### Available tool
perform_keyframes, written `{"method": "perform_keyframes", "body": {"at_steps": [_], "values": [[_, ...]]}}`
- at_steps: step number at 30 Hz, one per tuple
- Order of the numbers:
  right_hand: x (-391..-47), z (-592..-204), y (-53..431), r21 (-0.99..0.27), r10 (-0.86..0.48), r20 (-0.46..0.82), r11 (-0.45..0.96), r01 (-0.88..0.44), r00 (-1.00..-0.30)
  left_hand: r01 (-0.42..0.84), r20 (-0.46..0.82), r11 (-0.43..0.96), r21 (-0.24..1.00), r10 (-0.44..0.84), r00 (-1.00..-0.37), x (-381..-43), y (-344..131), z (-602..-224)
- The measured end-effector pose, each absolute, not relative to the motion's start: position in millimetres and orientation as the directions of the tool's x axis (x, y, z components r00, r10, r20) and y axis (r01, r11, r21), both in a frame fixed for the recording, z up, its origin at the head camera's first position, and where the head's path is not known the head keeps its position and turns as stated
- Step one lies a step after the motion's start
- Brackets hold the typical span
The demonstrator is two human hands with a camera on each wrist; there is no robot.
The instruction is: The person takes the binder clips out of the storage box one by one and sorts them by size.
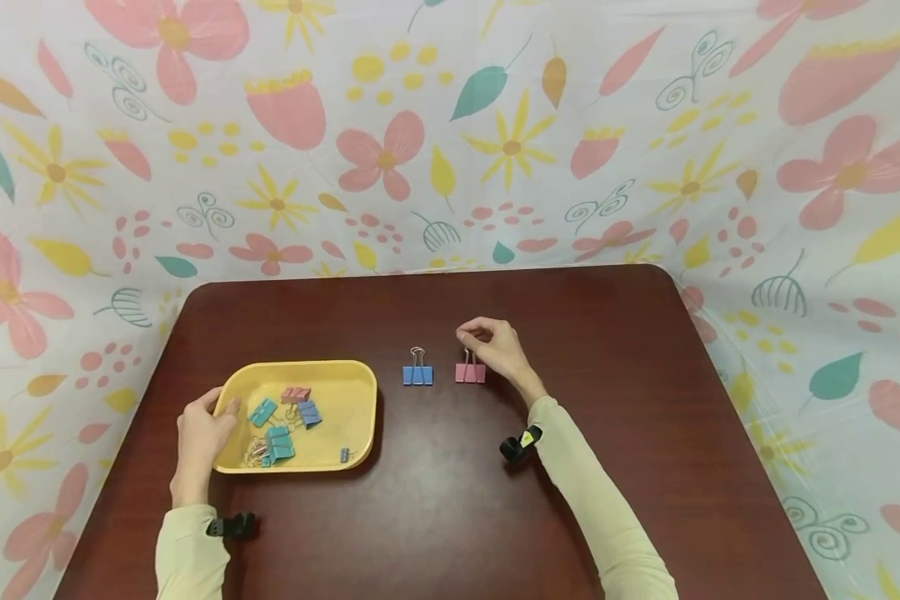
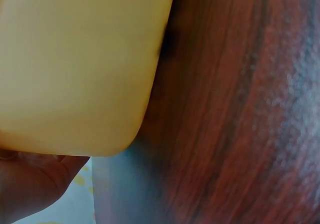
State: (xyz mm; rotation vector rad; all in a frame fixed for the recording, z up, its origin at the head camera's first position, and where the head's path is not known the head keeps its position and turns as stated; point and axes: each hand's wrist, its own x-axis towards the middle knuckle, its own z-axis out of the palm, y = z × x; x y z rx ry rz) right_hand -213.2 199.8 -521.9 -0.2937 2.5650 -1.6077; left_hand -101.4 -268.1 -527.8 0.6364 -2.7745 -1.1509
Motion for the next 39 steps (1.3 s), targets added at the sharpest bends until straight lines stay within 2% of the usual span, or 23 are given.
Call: {"method": "perform_keyframes", "body": {"at_steps": [13, 22, 32, 39], "values": [[-214, -499, 175, -0.869, -0.214, 0.117, 0.452, -0.204, -0.97, -0.347, -0.096, 0.638, 0.688, -0.393, -0.914, -98, -267, -527], [-212, -496, 162, -0.879, -0.219, 0.132, 0.425, -0.216, -0.967, -0.313, -0.036, 0.66, 0.683, -0.397, -0.917, -99, -267, -529], [-205, -494, 146, -0.896, -0.226, 0.119, 0.394, -0.203, -0.967, -0.338, -0.078, 0.653, 0.678, -0.393, -0.916, -97, -266, -527], [-204, -490, 137, -0.901, -0.269, 0.146, 0.363, -0.24, -0.952, -0.329, -0.07, 0.652, 0.683, -0.39, -0.918, -97, -266, -524]]}}
